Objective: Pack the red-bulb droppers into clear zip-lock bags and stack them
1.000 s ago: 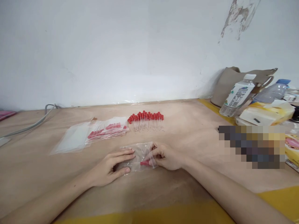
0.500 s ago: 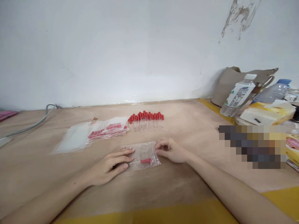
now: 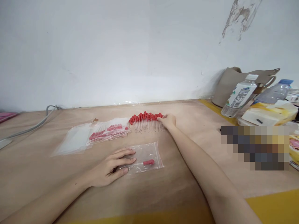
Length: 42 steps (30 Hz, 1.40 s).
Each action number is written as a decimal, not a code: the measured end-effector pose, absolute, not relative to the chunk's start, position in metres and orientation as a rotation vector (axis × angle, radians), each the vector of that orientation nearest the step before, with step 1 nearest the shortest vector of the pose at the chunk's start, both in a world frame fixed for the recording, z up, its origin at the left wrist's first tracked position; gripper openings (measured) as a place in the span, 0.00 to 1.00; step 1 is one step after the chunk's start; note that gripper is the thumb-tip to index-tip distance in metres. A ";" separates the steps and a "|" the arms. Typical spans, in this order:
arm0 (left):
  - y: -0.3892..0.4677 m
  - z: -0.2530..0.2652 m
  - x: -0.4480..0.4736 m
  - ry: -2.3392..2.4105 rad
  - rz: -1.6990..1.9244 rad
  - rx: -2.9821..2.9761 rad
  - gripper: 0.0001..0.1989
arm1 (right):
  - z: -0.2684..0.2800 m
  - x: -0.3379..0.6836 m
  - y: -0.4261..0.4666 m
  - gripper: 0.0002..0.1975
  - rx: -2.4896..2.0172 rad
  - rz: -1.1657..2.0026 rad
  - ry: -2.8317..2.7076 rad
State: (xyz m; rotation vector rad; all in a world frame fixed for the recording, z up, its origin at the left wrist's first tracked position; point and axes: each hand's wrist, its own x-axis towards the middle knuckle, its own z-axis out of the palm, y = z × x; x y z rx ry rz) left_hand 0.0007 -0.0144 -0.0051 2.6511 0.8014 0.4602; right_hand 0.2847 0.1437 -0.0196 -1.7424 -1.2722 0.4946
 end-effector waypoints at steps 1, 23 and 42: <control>-0.014 -0.006 0.001 0.803 0.461 2.656 0.17 | -0.020 0.283 0.146 0.13 -1.751 0.506 -1.261; -0.014 -0.005 -0.001 0.920 0.366 2.681 0.19 | -0.023 0.306 0.032 0.30 -1.090 1.124 -0.953; -0.013 -0.004 0.001 0.917 0.380 2.641 0.25 | -0.030 0.296 -0.007 0.20 -1.068 1.386 -1.227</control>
